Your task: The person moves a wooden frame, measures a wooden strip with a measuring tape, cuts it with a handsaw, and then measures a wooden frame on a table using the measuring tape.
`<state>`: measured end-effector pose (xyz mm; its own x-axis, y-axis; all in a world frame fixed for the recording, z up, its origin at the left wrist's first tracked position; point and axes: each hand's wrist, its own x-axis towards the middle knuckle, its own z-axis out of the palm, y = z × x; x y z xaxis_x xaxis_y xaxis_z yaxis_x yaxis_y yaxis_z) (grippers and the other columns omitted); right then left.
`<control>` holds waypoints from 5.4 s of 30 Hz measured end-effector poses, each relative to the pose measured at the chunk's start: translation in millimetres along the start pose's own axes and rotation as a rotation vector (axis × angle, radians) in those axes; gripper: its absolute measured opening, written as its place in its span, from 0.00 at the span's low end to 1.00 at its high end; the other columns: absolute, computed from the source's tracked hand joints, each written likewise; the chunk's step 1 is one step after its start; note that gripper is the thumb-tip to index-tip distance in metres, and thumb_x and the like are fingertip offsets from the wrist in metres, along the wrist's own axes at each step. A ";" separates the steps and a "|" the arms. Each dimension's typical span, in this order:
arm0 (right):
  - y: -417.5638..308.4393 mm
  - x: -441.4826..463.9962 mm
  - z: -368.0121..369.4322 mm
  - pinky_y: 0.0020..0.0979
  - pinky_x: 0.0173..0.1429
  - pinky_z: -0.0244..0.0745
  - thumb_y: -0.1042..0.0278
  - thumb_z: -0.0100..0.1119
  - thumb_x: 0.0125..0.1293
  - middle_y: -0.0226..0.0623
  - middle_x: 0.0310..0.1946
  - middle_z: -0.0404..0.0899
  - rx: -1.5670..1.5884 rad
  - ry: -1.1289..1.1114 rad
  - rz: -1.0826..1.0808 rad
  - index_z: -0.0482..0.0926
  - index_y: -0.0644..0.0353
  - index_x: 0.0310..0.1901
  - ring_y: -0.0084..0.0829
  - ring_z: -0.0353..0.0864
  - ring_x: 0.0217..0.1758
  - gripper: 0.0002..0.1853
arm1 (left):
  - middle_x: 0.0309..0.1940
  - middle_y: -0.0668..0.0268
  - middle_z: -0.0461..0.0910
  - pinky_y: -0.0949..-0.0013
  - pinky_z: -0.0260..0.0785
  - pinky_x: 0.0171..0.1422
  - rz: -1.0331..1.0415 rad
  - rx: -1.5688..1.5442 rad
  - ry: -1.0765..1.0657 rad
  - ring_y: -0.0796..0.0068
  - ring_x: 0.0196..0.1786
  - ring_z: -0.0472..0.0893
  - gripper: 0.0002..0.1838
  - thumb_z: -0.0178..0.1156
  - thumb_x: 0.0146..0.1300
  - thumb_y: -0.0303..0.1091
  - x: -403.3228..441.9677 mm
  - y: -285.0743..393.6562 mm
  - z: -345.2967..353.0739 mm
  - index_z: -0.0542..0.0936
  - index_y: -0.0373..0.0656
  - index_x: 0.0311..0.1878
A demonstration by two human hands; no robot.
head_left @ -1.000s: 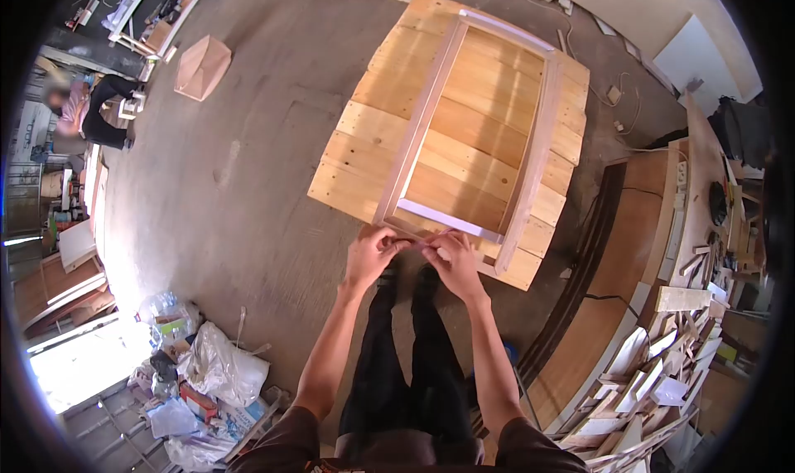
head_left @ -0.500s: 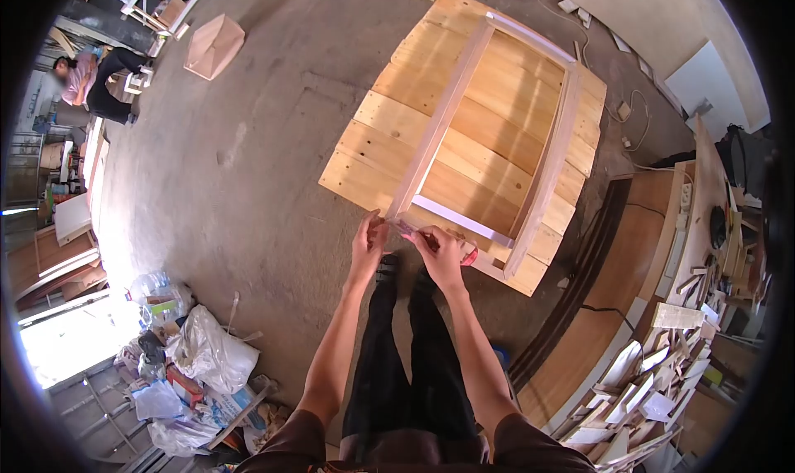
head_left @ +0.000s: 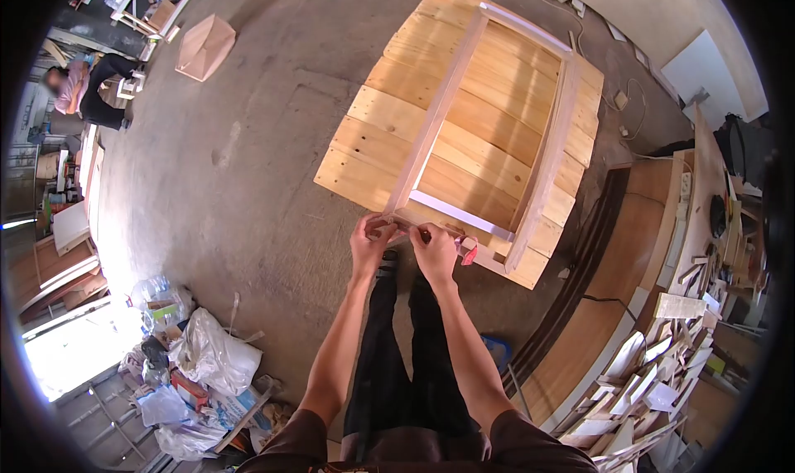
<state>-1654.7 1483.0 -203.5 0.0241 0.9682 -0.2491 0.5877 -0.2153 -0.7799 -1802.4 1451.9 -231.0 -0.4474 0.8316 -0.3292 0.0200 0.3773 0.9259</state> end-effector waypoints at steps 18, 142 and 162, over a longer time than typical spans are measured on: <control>-7.2 -1.0 6.0 0.43 0.34 0.80 0.53 0.72 0.66 0.41 0.27 0.88 -0.166 0.065 0.044 0.84 0.57 0.32 0.46 0.89 0.30 0.15 | 0.41 0.62 0.88 0.71 0.83 0.37 -0.225 -0.115 0.008 0.80 0.36 0.84 0.18 0.74 0.68 0.35 9.4 -10.4 -1.7 0.81 0.41 0.57; -17.8 -5.7 17.5 0.44 0.36 0.77 0.56 0.70 0.68 0.39 0.28 0.87 -0.192 0.126 -0.068 0.83 0.55 0.32 0.47 0.87 0.31 0.13 | 0.30 0.70 0.86 0.81 0.76 0.31 -0.325 -0.326 0.086 0.83 0.31 0.85 0.10 0.72 0.70 0.31 -3.2 11.0 -3.7 0.88 0.33 0.46; -13.9 -5.9 12.8 0.44 0.37 0.76 0.55 0.72 0.67 0.40 0.24 0.84 -0.226 0.161 -0.102 0.82 0.56 0.31 0.46 0.85 0.28 0.14 | 0.28 0.67 0.88 0.77 0.74 0.33 -0.148 -0.027 0.225 0.86 0.29 0.82 0.11 0.69 0.73 0.33 -6.6 11.0 12.1 0.87 0.33 0.45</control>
<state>-1673.5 1478.7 -198.5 0.0727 0.9951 -0.0676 0.7587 -0.0992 -0.6438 -1788.4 1455.4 -220.9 -0.6313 0.6552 -0.4149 -0.0831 0.4748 0.8762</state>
